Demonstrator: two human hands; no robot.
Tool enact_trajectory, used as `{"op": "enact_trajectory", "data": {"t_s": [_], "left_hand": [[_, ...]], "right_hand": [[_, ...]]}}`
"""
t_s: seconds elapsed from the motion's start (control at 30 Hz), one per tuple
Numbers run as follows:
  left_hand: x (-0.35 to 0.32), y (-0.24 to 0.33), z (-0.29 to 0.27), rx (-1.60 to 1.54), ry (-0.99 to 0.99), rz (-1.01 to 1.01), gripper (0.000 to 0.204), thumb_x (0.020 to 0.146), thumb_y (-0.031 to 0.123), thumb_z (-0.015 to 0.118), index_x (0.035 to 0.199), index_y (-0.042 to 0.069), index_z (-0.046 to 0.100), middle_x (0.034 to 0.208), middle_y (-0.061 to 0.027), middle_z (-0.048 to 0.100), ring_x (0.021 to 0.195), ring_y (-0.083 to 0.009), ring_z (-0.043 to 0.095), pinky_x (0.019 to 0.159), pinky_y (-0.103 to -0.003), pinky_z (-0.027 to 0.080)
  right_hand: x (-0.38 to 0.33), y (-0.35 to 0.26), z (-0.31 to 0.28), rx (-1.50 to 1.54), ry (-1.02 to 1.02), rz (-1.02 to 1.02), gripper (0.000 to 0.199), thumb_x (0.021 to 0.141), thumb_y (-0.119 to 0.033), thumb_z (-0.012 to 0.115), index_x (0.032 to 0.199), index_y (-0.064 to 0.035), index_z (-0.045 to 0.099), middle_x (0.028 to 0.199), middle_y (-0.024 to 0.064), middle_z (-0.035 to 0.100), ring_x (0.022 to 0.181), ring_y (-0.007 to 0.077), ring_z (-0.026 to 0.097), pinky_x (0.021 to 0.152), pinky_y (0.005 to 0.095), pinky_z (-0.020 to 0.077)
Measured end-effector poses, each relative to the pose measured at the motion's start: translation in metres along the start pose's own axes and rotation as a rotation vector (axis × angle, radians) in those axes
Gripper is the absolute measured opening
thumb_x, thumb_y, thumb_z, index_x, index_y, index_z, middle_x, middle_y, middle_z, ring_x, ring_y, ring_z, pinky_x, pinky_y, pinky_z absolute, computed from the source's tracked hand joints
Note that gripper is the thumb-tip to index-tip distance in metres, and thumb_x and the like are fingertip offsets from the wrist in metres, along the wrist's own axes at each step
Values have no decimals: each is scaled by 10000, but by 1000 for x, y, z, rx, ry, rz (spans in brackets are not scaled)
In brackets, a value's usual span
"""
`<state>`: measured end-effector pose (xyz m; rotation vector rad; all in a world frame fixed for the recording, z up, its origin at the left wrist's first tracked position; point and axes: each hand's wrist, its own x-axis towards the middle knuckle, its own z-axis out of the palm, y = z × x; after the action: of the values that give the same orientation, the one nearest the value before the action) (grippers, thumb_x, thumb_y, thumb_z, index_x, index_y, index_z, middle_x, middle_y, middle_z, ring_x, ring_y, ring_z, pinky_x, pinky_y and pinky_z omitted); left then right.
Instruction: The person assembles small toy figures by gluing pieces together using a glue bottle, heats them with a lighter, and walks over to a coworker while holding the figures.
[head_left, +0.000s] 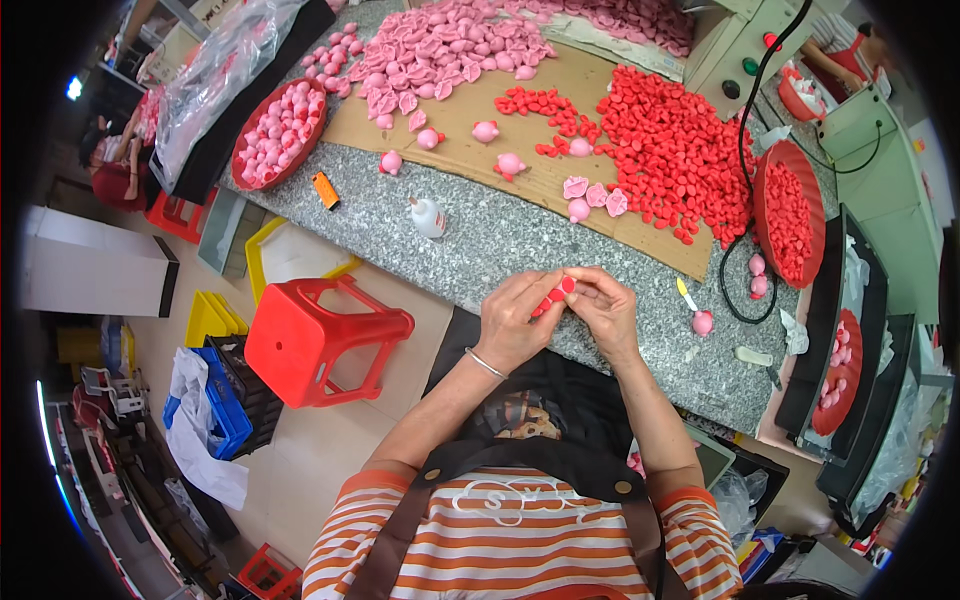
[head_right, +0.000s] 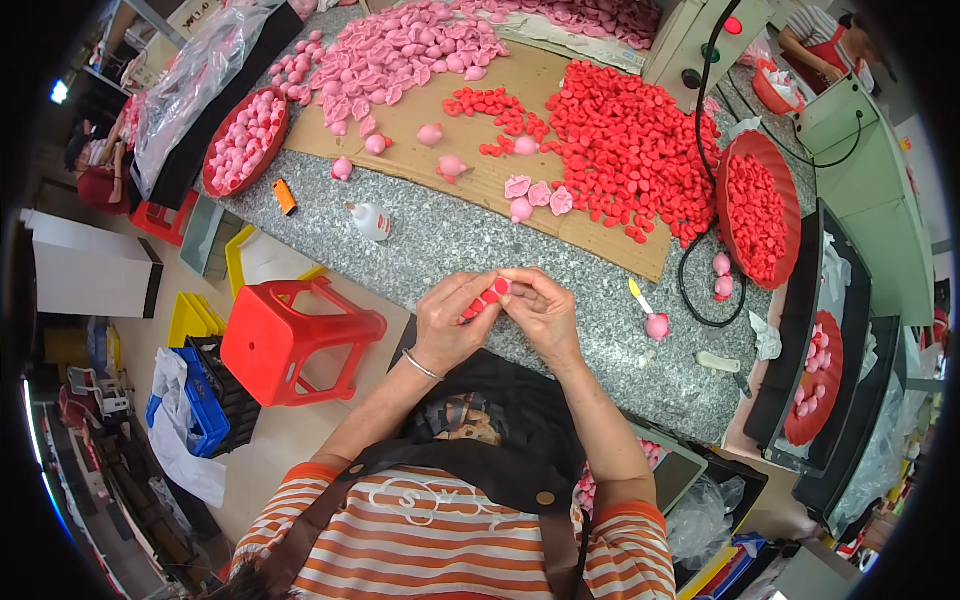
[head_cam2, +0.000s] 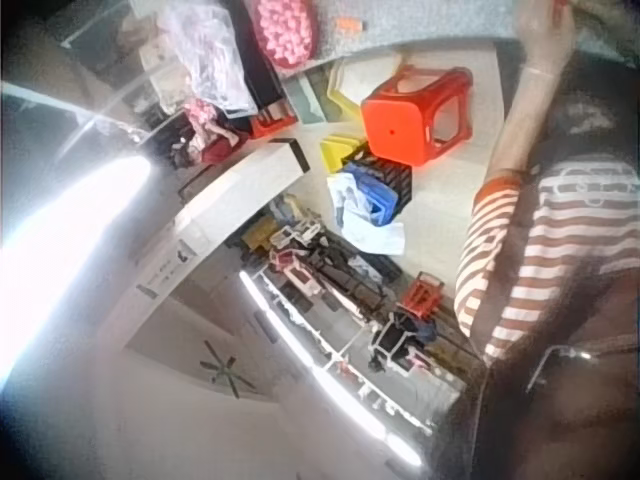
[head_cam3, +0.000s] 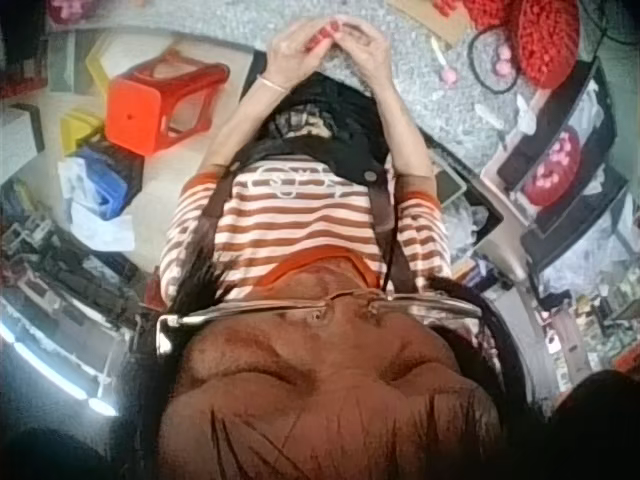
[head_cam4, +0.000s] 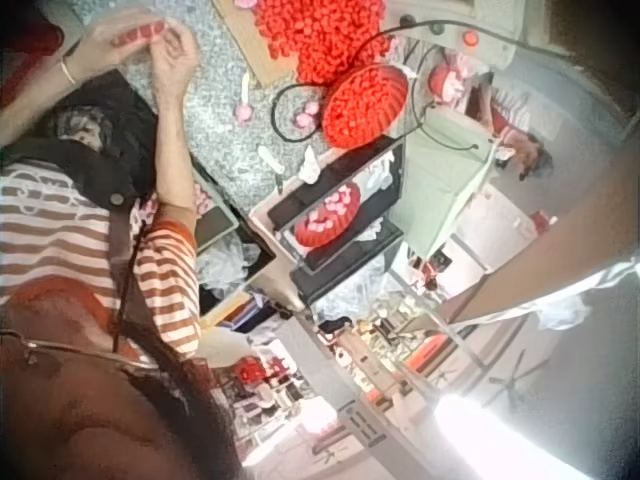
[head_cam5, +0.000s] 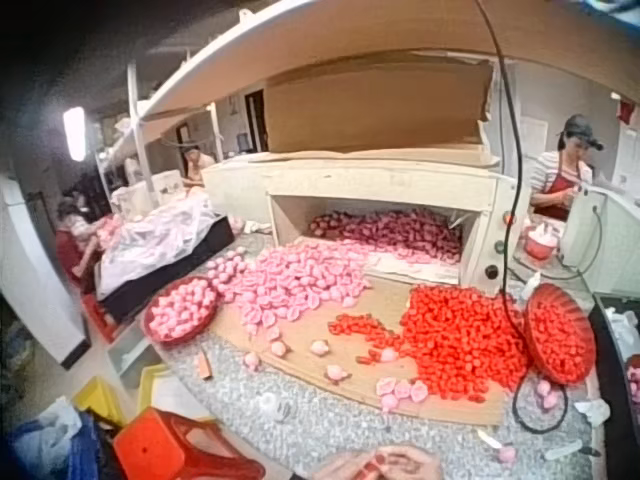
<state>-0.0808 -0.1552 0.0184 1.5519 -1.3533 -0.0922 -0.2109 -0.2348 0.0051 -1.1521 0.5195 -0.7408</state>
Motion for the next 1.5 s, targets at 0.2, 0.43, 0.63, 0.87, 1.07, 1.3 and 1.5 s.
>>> {"op": "enact_trajectory", "data": {"t_s": [0.2,0.43,0.63,0.87,1.07,1.3,1.5], "left_hand": [[15,4,-12,-282,-124,-230,343,719,7,733,1054,21,661,957,-121,670,856,-208,640,749,-290,508],[26,10,-19,-398,-150,-250,320,723,0,724,1039,15,673,971,-111,665,920,-205,621,816,-303,492],[26,9,-20,-384,-141,-219,329,730,4,726,1054,24,675,1030,-119,650,949,-213,615,837,-306,490],[25,8,-21,-383,-102,-188,345,719,-17,730,1057,28,675,1058,-121,640,977,-212,613,844,-301,493],[22,5,-25,-419,-90,-191,362,725,-18,731,1078,12,660,1074,-113,631,985,-188,600,845,-287,487],[18,10,-35,-829,-166,-612,345,785,6,709,1121,2,632,959,-38,637,813,-77,586,698,-209,485],[15,3,-30,-949,-107,-636,349,796,-7,689,1137,-13,613,943,-49,642,762,-65,579,649,-196,470]], "right_hand": [[3,-2,-2,149,5,48,281,870,11,598,1150,20,574,1089,83,619,1006,149,606,855,261,504],[7,-8,4,161,20,-39,307,863,4,619,1159,4,536,1091,100,620,1010,137,591,869,259,489],[9,-12,6,180,-19,-75,306,850,22,633,1138,12,532,1099,94,594,1038,149,578,889,272,491],[10,-15,9,118,-11,-130,301,831,48,641,1117,30,550,1164,90,521,1095,182,553,923,296,485],[10,-20,13,42,-17,-210,319,817,67,637,1126,26,564,1178,91,503,1109,191,547,930,305,487],[12,-36,14,-512,-25,-413,458,762,87,650,1198,-5,543,1190,116,575,1040,187,598,903,304,500],[14,-39,27,-281,52,-376,514,712,59,693,1201,-20,554,1190,122,580,1029,199,610,891,306,493]]}}
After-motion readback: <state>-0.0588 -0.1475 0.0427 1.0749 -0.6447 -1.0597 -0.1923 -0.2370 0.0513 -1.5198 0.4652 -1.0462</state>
